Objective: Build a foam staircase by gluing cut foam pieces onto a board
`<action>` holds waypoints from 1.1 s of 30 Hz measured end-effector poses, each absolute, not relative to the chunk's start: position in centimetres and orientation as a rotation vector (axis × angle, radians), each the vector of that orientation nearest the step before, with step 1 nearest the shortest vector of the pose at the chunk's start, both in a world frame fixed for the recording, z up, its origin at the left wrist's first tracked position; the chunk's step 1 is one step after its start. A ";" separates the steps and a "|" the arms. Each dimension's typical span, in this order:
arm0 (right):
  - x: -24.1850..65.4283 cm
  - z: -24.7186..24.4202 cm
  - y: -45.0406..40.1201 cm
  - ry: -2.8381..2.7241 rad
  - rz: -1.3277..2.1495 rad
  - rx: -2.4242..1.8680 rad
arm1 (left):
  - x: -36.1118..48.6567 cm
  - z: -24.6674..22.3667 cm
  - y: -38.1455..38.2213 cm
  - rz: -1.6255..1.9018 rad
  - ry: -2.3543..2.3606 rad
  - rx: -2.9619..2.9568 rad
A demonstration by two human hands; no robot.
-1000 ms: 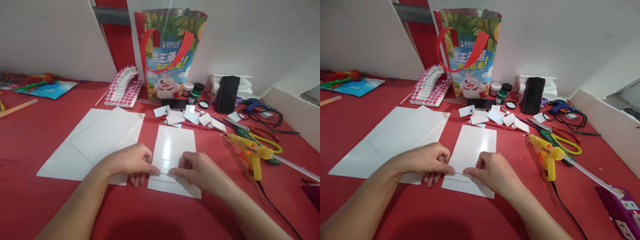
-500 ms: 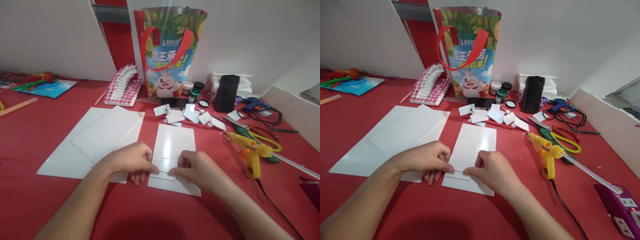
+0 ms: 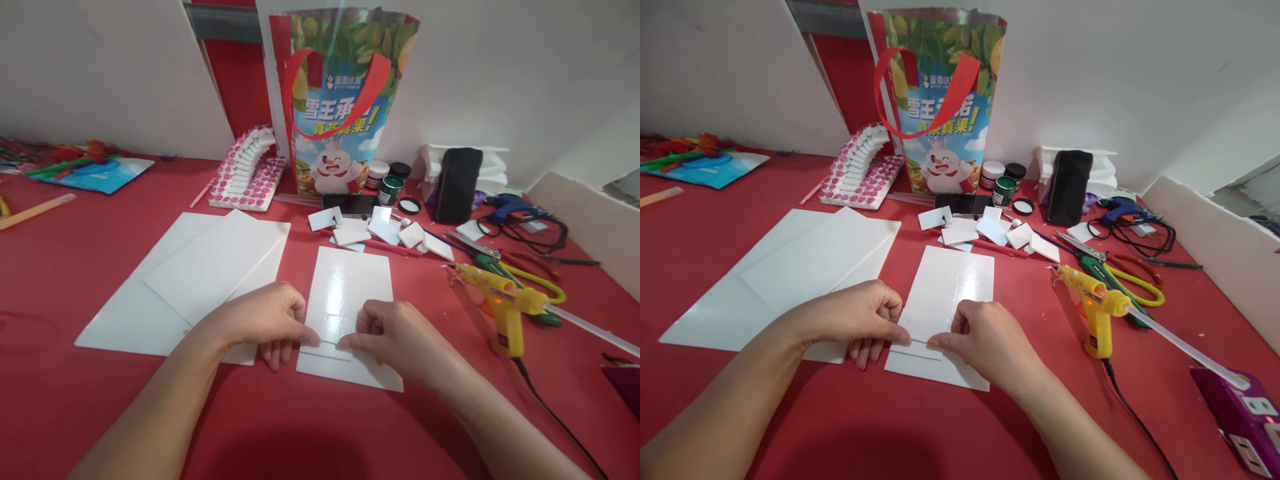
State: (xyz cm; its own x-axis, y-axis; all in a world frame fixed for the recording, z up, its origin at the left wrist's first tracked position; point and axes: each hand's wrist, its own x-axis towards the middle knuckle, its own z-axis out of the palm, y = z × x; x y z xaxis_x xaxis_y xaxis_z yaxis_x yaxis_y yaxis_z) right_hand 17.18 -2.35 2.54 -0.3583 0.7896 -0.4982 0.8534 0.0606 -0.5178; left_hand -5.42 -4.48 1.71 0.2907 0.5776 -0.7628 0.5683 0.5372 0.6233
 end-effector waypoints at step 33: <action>17.2 2.4 -2.3 2.243 -1.177 1.742 | -5.7 1.3 -4.5 0.015 1.331 1.120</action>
